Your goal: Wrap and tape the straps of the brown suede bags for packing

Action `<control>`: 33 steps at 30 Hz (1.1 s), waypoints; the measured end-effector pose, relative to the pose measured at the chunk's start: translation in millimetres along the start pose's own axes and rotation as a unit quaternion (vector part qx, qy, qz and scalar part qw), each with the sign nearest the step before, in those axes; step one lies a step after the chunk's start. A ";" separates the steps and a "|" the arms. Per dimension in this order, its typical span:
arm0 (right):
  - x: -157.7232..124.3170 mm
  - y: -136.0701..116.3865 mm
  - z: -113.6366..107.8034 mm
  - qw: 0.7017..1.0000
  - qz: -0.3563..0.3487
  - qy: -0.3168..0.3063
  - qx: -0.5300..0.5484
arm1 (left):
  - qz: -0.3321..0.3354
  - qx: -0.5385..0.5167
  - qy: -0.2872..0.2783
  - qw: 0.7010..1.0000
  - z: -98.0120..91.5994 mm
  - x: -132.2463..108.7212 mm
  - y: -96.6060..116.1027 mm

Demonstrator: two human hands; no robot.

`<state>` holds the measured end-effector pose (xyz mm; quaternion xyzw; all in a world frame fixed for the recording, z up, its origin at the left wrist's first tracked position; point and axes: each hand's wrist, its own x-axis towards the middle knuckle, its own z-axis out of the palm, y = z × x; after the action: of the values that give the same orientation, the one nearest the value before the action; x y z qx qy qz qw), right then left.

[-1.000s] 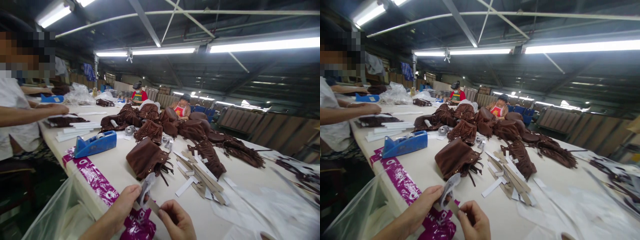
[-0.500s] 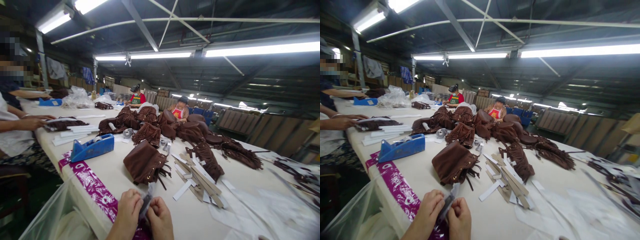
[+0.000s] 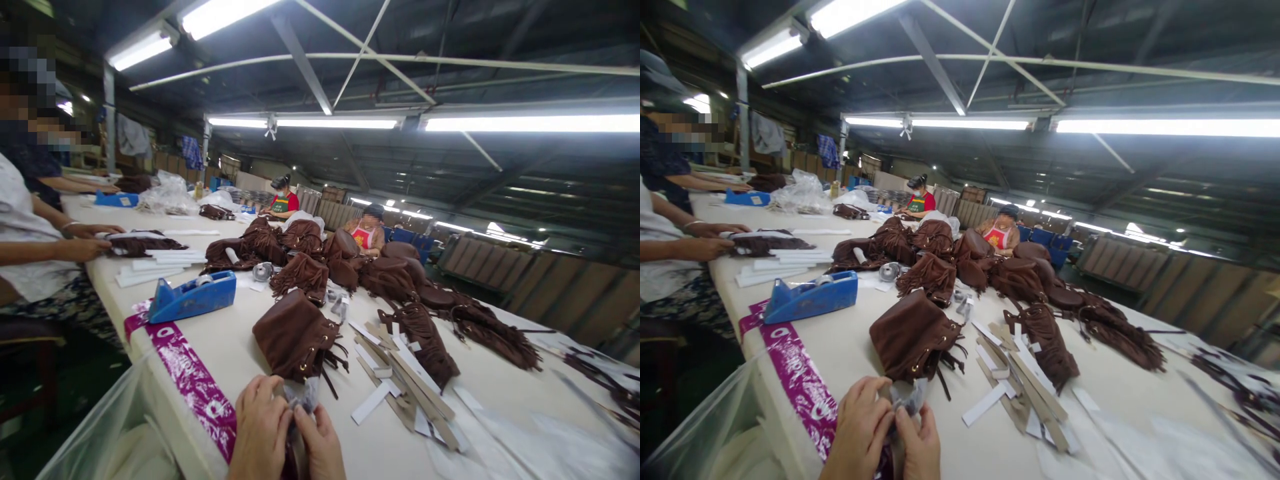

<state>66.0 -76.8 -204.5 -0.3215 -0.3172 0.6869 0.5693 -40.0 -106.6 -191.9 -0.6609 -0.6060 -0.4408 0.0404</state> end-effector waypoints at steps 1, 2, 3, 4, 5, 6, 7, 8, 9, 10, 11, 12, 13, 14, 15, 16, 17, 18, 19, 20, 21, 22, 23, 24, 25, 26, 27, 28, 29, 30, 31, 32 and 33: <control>1.7 1.8 -0.3 1.000 -0.006 0.003 -0.001 | 0.004 0.007 0.005 1.000 -1.1 1.4 0.8; 3.3 3.6 -0.8 1.000 -0.011 0.008 -0.004 | 0.004 0.013 0.010 1.000 -2.1 3.0 1.9; 4.8 5.3 -1.4 1.000 -0.015 0.013 -0.006 | 0.001 0.017 0.015 1.000 -2.9 4.6 3.0; 6.1 6.6 -2.1 1.000 -0.017 0.016 -0.007 | -0.003 0.018 0.018 1.000 -3.5 6.3 4.3; 7.3 7.6 -2.9 1.000 -0.017 0.017 -0.008 | -0.010 0.017 0.021 1.000 -3.9 7.7 5.4; 8.2 8.3 -3.8 1.000 -0.015 0.016 -0.009 | -0.019 0.012 0.022 0.999 -4.0 8.9 6.3; 9.0 8.6 -4.8 1.000 -0.013 0.015 -0.009 | -0.029 0.005 0.020 0.999 -4.1 9.8 7.0; 9.8 8.7 -5.9 1.000 -0.012 0.015 -0.011 | -0.039 -0.004 0.016 0.999 -4.1 10.2 7.3; 10.5 8.8 -7.2 1.000 -0.012 0.014 -0.014 | -0.050 -0.015 0.010 0.999 -4.3 10.3 7.4; 11.3 8.9 -8.6 1.000 -0.012 0.015 -0.018 | -0.061 -0.028 0.004 0.998 -4.6 10.1 7.2; 12.1 9.1 -10.0 1.000 -0.013 0.016 -0.022 | -0.072 -0.044 -0.004 0.996 -5.0 9.7 6.8; 13.0 9.5 -11.4 0.999 -0.012 0.017 -0.025 | -0.083 -0.061 -0.012 0.995 -5.5 9.4 6.4; 13.8 10.1 -12.6 0.999 -0.011 0.018 -0.027 | -0.096 -0.080 -0.017 0.992 -5.9 9.0 6.1; 14.7 11.0 -13.5 0.999 -0.010 0.019 -0.028 | -0.111 -0.101 -0.019 0.988 -6.0 8.7 5.8; 15.4 12.1 -13.9 0.999 -0.010 0.021 -0.025 | -0.129 -0.124 -0.018 0.984 -5.5 8.5 5.5; 16.0 13.3 -13.7 0.999 -0.012 0.024 -0.019 | -0.149 -0.146 -0.010 0.978 -4.3 8.1 5.2; 16.3 14.6 -13.0 0.999 -0.014 0.029 -0.010 | -0.168 -0.166 0.002 0.972 -2.3 7.6 4.8; 16.4 15.7 -11.7 0.999 -0.014 0.037 0.000 | -0.180 -0.184 0.015 0.966 0.6 7.0 4.2; 16.1 16.6 -10.1 0.999 -0.014 0.045 0.012 | -0.185 -0.202 0.027 0.962 4.1 6.1 3.4; 15.4 17.1 -8.2 0.998 -0.013 0.052 0.023 | -0.186 -0.218 0.037 0.957 8.1 5.1 2.3; 14.5 17.2 -6.2 0.998 -0.013 0.057 0.032 | -0.187 -0.234 0.043 0.953 11.9 4.1 1.1; 13.3 16.6 -4.3 0.998 -0.013 0.057 0.037 | -0.191 -0.252 0.045 0.948 15.2 3.1 -0.2; 11.8 15.3 -2.6 0.998 -0.013 0.052 0.038 | -0.198 -0.269 0.046 0.941 17.5 2.4 -1.4; 10.1 13.4 -1.2 0.998 -0.011 0.044 0.037 | -0.208 -0.283 0.047 0.935 18.4 1.8 -2.5; 8.2 10.7 -0.1 0.999 -0.008 0.034 0.037 | -0.215 -0.294 0.044 0.930 17.8 1.6 -3.2; 6.3 7.6 0.6 0.999 -0.001 0.024 0.038 | -0.216 -0.302 0.037 0.928 15.7 1.6 -3.4; 4.4 4.1 1.0 0.999 0.010 0.017 0.041 | -0.211 -0.305 0.029 0.928 12.4 1.7 -3.1; 2.6 0.5 1.2 0.999 0.024 0.012 0.043 | -0.203 -0.306 0.016 0.930 8.5 2.0 -2.3; 1.1 -2.8 1.3 0.998 0.040 0.010 0.044 | -0.198 -0.305 0.002 0.932 4.4 2.1 -1.1; -0.2 -5.6 1.2 0.997 0.055 0.012 0.043 | -0.196 -0.303 -0.010 0.933 0.6 2.2 0.2; -1.1 -7.8 1.2 0.997 0.068 0.014 0.041 | -0.198 -0.300 -0.018 0.933 -2.5 2.2 1.5; -1.6 -9.1 1.0 0.996 0.075 0.016 0.038 | -0.204 -0.299 -0.022 0.932 -4.7 2.1 2.6; -1.6 -9.5 0.9 0.996 0.076 0.018 0.036 | -0.214 -0.300 -0.026 0.929 -6.0 2.1 3.4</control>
<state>71.0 -77.0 -196.3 -0.3364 -0.2567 0.7331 0.5324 -40.6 -109.4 -185.3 -0.5083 -0.5729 -0.5832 -0.2708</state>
